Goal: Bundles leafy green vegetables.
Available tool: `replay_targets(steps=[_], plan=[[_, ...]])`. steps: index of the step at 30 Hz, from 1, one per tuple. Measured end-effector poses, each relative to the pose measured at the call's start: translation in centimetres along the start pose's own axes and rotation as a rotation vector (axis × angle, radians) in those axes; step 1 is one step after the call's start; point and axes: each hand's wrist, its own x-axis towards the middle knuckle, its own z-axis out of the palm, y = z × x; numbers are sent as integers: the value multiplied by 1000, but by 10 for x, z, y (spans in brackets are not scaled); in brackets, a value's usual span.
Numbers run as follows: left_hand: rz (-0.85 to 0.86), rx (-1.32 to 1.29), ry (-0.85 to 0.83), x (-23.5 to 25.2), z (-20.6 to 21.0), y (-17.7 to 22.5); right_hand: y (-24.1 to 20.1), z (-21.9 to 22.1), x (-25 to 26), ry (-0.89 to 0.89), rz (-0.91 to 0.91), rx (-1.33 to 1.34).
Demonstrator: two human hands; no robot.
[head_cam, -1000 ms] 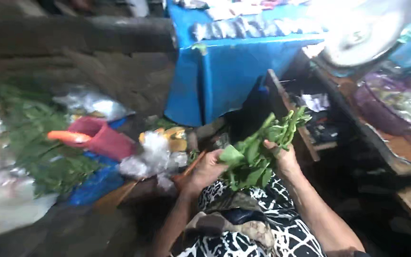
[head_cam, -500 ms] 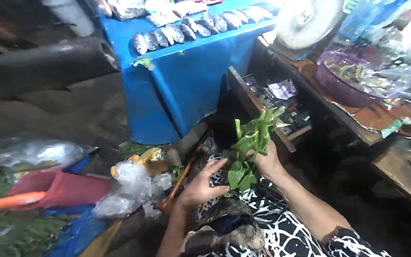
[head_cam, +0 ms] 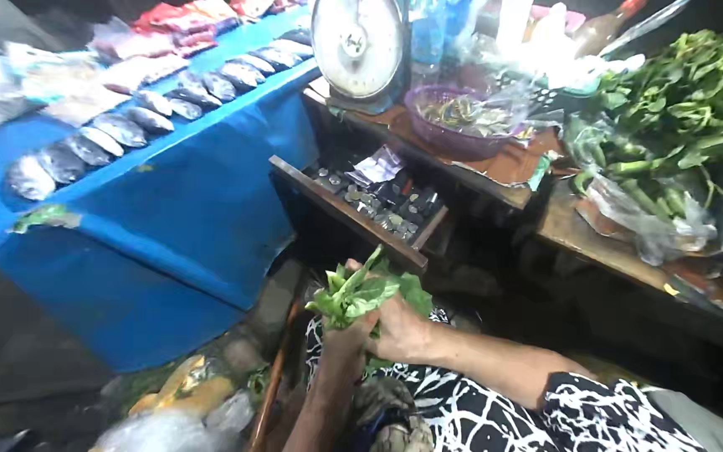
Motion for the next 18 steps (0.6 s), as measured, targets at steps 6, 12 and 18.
replay_targets(steps=[6,12,18], plan=[[78,46,37,7,1,-14,15,-19,0,-134,1,-286],[25,73,-18,1,2,-9,3,-93,-11,72,-184,-126],[4,16,-196,-3,8,-15,-44,-112,8,218,-551,-244]])
